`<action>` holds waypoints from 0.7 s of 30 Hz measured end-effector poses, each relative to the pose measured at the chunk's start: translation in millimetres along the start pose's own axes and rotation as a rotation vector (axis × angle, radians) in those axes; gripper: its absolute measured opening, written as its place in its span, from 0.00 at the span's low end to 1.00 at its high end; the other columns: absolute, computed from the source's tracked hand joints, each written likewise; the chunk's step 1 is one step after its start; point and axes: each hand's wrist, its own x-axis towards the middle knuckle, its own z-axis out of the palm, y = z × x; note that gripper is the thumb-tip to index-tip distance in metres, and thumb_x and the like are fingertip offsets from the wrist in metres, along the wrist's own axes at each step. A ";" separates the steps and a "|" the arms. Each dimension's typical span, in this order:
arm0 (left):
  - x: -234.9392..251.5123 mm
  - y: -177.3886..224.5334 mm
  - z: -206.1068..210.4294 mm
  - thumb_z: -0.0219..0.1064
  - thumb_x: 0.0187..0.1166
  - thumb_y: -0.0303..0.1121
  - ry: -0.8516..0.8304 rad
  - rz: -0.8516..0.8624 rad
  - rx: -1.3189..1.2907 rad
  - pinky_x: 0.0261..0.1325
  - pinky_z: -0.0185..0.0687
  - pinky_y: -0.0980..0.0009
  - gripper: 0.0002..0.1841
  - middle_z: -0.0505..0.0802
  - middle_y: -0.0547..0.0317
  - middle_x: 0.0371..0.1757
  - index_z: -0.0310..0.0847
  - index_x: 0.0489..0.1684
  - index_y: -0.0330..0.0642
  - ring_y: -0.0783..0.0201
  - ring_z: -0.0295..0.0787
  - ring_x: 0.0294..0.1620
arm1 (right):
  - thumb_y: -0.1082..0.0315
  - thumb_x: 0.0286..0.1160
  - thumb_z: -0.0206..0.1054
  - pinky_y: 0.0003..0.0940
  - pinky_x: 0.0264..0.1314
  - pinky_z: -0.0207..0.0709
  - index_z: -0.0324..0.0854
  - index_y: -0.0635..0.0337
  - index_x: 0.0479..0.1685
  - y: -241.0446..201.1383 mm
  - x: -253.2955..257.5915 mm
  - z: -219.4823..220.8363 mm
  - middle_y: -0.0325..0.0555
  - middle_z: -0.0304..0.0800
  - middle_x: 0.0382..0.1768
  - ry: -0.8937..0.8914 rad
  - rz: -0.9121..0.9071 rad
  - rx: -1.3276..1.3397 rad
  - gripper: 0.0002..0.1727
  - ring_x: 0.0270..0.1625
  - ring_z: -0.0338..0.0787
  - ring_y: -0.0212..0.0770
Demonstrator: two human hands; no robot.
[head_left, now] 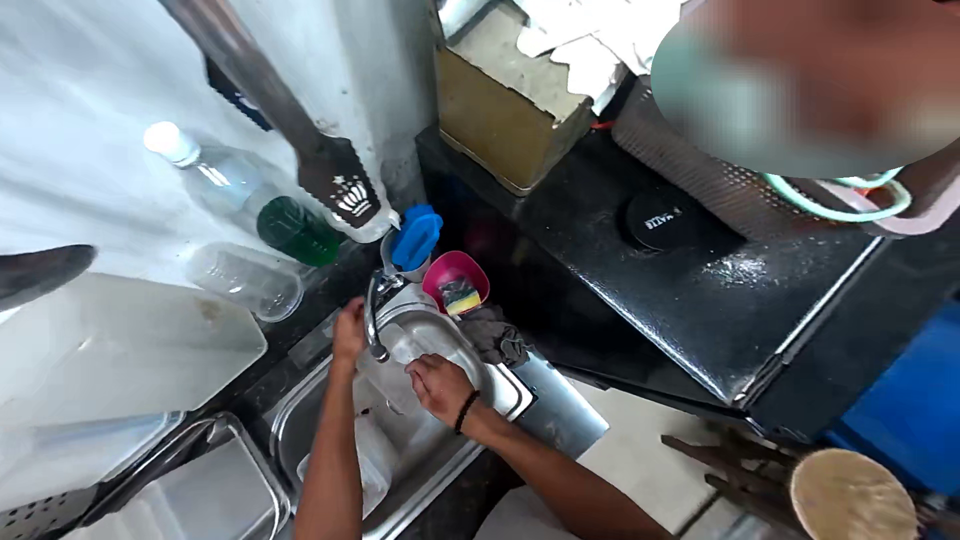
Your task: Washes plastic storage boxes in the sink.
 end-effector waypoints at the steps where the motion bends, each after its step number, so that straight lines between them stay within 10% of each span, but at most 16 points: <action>1: 9.5 -3.0 4.8 0.56 0.89 0.30 0.014 -0.015 -0.002 0.59 0.81 0.38 0.19 0.90 0.31 0.53 0.75 0.75 0.35 0.38 0.89 0.52 | 0.66 0.85 0.54 0.49 0.67 0.82 0.87 0.59 0.62 7.9 -4.3 -1.8 0.53 0.91 0.58 0.061 0.012 0.015 0.18 0.64 0.90 0.52; 5: 23.1 -3.5 19.2 0.62 0.86 0.34 0.200 -0.137 0.029 0.57 0.82 0.37 0.16 0.93 0.36 0.49 0.80 0.67 0.38 0.38 0.91 0.50 | 0.67 0.84 0.56 0.43 0.65 0.85 0.91 0.58 0.55 44.0 -17.3 0.3 0.48 0.94 0.53 0.346 -0.113 0.067 0.16 0.59 0.93 0.45; 9: -26.2 12.3 27.4 0.62 0.86 0.42 0.438 -0.217 0.110 0.58 0.84 0.43 0.18 0.93 0.40 0.49 0.85 0.59 0.36 0.43 0.91 0.51 | 0.59 0.77 0.62 0.63 0.75 0.72 0.91 0.48 0.60 74.4 -30.0 -12.3 0.52 0.88 0.68 0.438 0.099 -0.327 0.18 0.74 0.83 0.58; 11: -67.6 18.4 39.5 0.68 0.81 0.42 0.495 -0.290 0.129 0.69 0.79 0.44 0.27 0.84 0.29 0.64 0.75 0.72 0.31 0.36 0.83 0.66 | 0.55 0.80 0.62 0.74 0.81 0.60 0.77 0.38 0.81 100.7 -28.7 -18.8 0.59 0.71 0.85 0.307 0.281 -0.432 0.27 0.86 0.67 0.69; 13: -104.3 6.8 58.8 0.74 0.75 0.44 0.413 -0.429 0.121 0.73 0.74 0.37 0.46 0.73 0.18 0.76 0.54 0.88 0.28 0.25 0.74 0.74 | 0.64 0.82 0.62 0.70 0.74 0.70 0.72 0.37 0.86 123.0 -28.6 -13.1 0.65 0.71 0.82 0.229 0.277 -0.445 0.30 0.81 0.71 0.73; 15: -127.0 -15.8 78.6 0.69 0.81 0.43 0.218 -0.504 0.072 0.70 0.78 0.36 0.46 0.78 0.18 0.73 0.42 0.93 0.30 0.26 0.82 0.68 | 0.70 0.81 0.61 0.58 0.74 0.77 0.77 0.45 0.81 111.8 -28.5 -18.6 0.66 0.78 0.75 0.147 0.246 -0.326 0.27 0.76 0.79 0.67; 21: -161.5 -56.2 95.9 0.54 0.91 0.32 0.126 -0.426 -0.146 0.63 0.85 0.43 0.31 0.90 0.29 0.57 0.50 0.88 0.24 0.39 0.93 0.54 | 0.55 0.86 0.60 0.49 0.72 0.80 0.77 0.56 0.80 11.0 -1.0 -35.4 0.59 0.84 0.69 0.193 0.153 0.006 0.27 0.66 0.88 0.55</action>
